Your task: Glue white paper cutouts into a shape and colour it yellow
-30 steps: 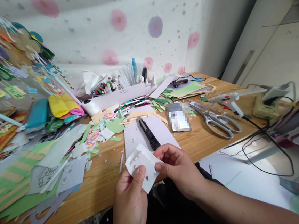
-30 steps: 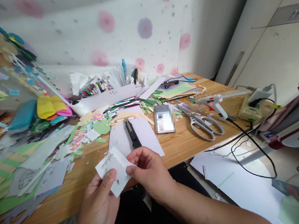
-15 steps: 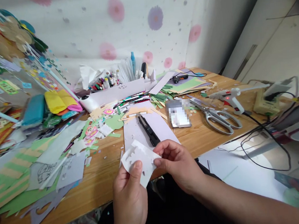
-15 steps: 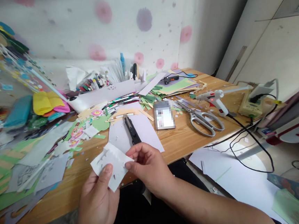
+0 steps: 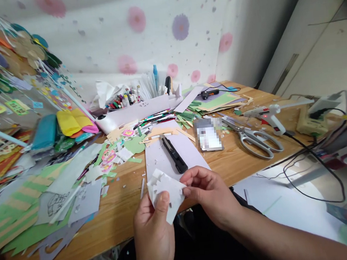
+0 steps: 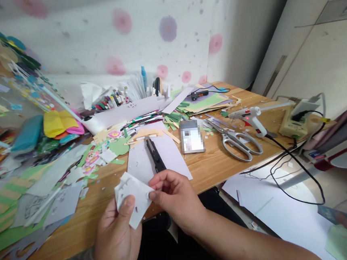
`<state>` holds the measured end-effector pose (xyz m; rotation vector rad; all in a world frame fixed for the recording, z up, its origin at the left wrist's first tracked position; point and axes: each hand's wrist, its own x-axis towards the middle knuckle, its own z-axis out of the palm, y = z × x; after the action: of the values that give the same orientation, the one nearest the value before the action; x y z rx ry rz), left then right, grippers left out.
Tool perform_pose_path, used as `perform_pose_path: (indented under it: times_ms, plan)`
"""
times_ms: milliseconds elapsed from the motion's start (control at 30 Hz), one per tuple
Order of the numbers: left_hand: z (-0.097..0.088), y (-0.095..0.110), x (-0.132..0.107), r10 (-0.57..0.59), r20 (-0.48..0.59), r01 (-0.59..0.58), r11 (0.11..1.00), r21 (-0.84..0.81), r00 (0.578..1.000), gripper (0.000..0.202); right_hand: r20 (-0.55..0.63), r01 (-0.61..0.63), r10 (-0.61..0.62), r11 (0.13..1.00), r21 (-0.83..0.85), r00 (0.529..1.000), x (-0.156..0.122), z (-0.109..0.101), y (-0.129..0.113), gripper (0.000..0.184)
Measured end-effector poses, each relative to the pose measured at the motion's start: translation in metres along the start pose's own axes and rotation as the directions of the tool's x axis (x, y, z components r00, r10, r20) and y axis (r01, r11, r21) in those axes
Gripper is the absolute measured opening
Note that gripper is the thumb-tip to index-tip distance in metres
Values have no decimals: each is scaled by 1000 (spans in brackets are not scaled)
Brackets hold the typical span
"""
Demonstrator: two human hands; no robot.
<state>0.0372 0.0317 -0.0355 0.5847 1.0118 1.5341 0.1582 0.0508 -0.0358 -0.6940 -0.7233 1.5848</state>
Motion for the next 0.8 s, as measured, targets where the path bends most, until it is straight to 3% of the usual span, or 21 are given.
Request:
perform_pose_path:
  times_ms: [233, 367, 567, 800]
  plan:
    - [1, 2, -2, -56, 21, 56, 998, -28, 998, 31, 54, 48, -46, 998, -38, 998, -1, -3, -5, 23]
    - [0, 1, -5, -69, 21, 69, 997, 19, 997, 36, 98, 20, -11, 996, -91, 995, -3, -2, -8, 33]
    - [-3, 3, -7, -76, 52, 76, 997, 10, 996, 39, 48, -15, 22, 990, -142, 999, -3, 3, -7, 39]
    - [-4, 8, -4, -64, 59, 62, 997, 38, 996, 21, 37, -11, 19, 982, -189, 999, -3, 5, -4, 43]
